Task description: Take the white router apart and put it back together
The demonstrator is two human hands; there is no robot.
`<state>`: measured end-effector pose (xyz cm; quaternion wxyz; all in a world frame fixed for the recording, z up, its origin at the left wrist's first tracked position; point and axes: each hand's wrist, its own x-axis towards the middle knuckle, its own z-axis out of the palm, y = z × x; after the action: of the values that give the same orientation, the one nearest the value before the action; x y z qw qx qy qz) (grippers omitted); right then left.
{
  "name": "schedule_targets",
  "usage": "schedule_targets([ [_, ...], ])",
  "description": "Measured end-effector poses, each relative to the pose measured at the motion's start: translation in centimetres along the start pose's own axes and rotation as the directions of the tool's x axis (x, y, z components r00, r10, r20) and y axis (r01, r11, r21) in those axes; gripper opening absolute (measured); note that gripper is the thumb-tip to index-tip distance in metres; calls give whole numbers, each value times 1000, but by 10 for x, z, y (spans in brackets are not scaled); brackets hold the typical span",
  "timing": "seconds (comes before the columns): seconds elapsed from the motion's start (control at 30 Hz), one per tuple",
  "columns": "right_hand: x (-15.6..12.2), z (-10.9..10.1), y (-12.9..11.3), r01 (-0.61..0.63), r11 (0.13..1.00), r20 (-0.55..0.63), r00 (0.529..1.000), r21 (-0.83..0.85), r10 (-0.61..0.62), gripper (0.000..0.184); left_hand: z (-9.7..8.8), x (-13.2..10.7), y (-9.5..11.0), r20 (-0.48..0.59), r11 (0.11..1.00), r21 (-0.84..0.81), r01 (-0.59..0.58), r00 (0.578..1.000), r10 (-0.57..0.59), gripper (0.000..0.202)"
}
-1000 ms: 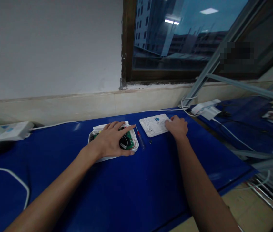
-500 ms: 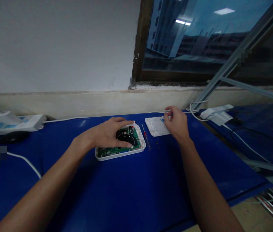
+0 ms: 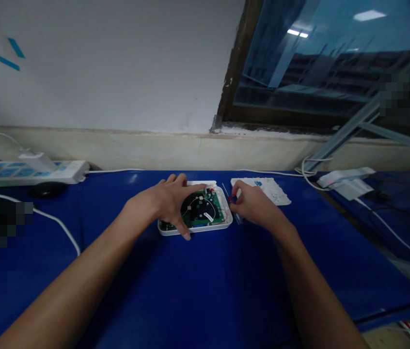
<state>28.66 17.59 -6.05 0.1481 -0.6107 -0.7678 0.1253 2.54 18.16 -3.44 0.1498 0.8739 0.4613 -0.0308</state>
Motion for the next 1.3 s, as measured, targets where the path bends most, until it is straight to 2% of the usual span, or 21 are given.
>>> schedule_targets([
  [0.13,7,-10,9,-8,962,9,1000,272,6,24,0,0,-1,57,1000,12,26,998,-26,137],
  [0.23,8,-18,14,85,895,52,992,437,-119,21,-3,-2,3,69,999,3,49,996,-49,136],
  [0.33,4,-24,15,113,853,121,972,509,-201,29,-8,-4,5,41,999,12,38,998,-39,129],
  [0.4,0,-29,14,107,865,141,970,491,-200,34,-11,-5,3,12,999,43,21,1000,-21,128],
  [0.5,-4,-36,13,168,883,112,964,438,-239,37,-14,-7,-5,-81,993,118,15,997,-6,128],
  [0.63,-8,-40,8,174,889,154,953,424,-260,41,-15,-9,-13,-201,979,193,65,979,-25,130],
  [0.8,-13,-34,-6,256,944,191,936,206,-296,28,-15,-9,-12,-214,962,259,91,976,-34,131],
  [0.97,-20,-18,-28,302,953,134,944,14,-301,33,-18,-12,-5,-252,956,286,70,968,5,129],
  [1.1,-17,-12,-31,315,949,119,943,-27,-310,35,-22,-14,-3,-225,958,274,82,974,-19,129],
  [1.2,-8,-15,-18,322,943,156,930,89,-332,34,-24,-15,-9,-147,976,193,99,987,-71,126],
  [1.3,-1,-19,-2,269,941,190,932,204,-308,31,-22,-13,-18,-66,987,101,123,991,-117,125],
])
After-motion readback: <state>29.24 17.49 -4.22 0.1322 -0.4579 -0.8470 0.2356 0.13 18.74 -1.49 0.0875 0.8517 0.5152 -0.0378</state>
